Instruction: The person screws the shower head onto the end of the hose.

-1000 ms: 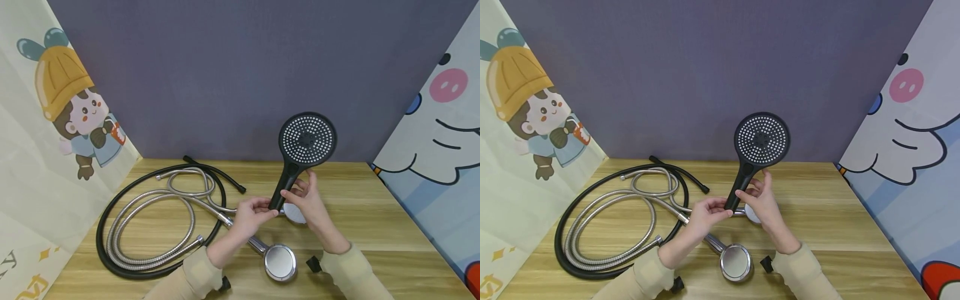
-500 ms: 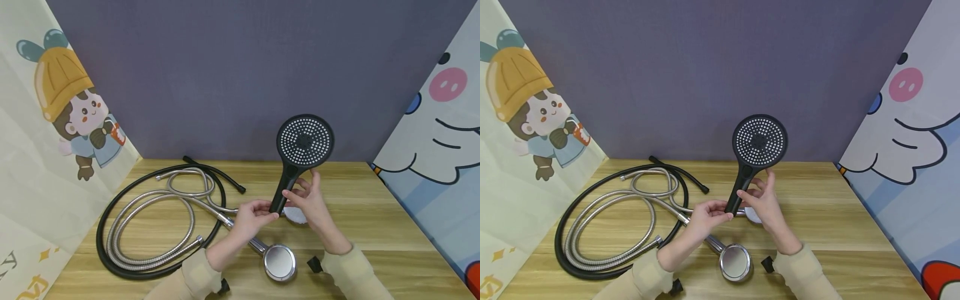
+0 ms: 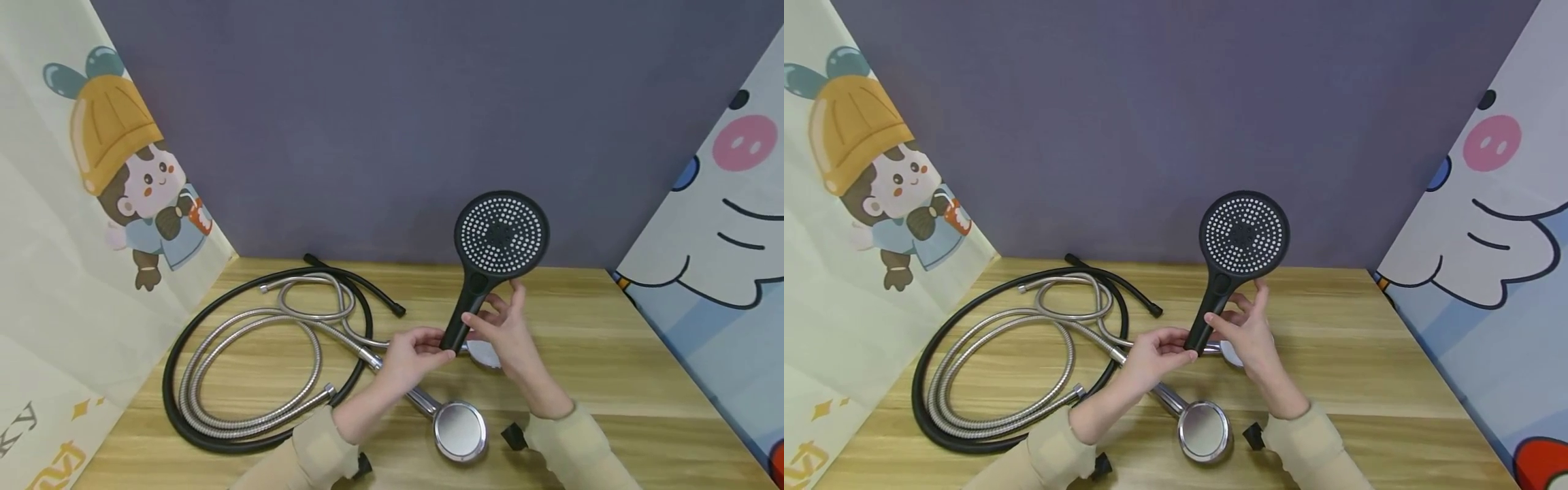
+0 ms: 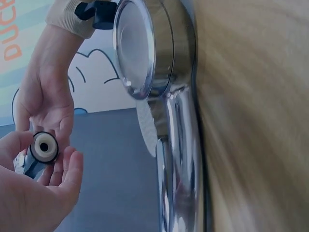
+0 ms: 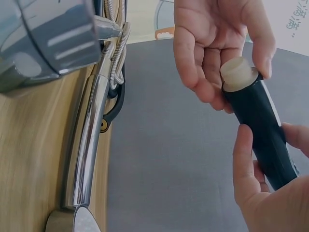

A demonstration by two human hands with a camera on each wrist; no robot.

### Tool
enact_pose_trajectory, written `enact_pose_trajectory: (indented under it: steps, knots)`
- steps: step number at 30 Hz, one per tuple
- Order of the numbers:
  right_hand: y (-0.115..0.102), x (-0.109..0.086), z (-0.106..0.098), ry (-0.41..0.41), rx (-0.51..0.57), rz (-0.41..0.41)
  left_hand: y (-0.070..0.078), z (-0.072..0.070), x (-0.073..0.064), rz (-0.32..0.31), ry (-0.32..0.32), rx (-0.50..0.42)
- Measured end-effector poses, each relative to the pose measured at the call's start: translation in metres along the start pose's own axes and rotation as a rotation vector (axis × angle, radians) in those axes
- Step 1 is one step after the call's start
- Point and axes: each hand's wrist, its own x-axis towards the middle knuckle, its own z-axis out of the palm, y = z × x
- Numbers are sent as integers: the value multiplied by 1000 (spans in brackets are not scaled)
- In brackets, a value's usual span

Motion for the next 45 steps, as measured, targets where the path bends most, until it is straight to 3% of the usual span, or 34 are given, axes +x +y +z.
enact_pose_trajectory:
  steps: [10,14,17,21,28,33,39,45]
  knots:
    - [-1,-3,-3,15,51,29,7,-12,-1,2,-152,129]
    - [-4,0,-3,27,54,19,14,-23,1,52,-195,172]
    - [-6,2,-3,30,54,18,17,-36,5,80,-224,254]
    - [-8,4,-3,37,61,10,24,-51,12,70,-255,390]
    - [-11,7,-2,57,103,5,28,-76,33,113,-238,565]
    - [-13,8,-3,74,113,15,25,-90,49,126,-214,632]
    - [-14,9,-6,88,118,14,15,-104,69,104,-192,653]
    - [-15,10,-6,98,138,-12,3,-116,88,60,-196,615]
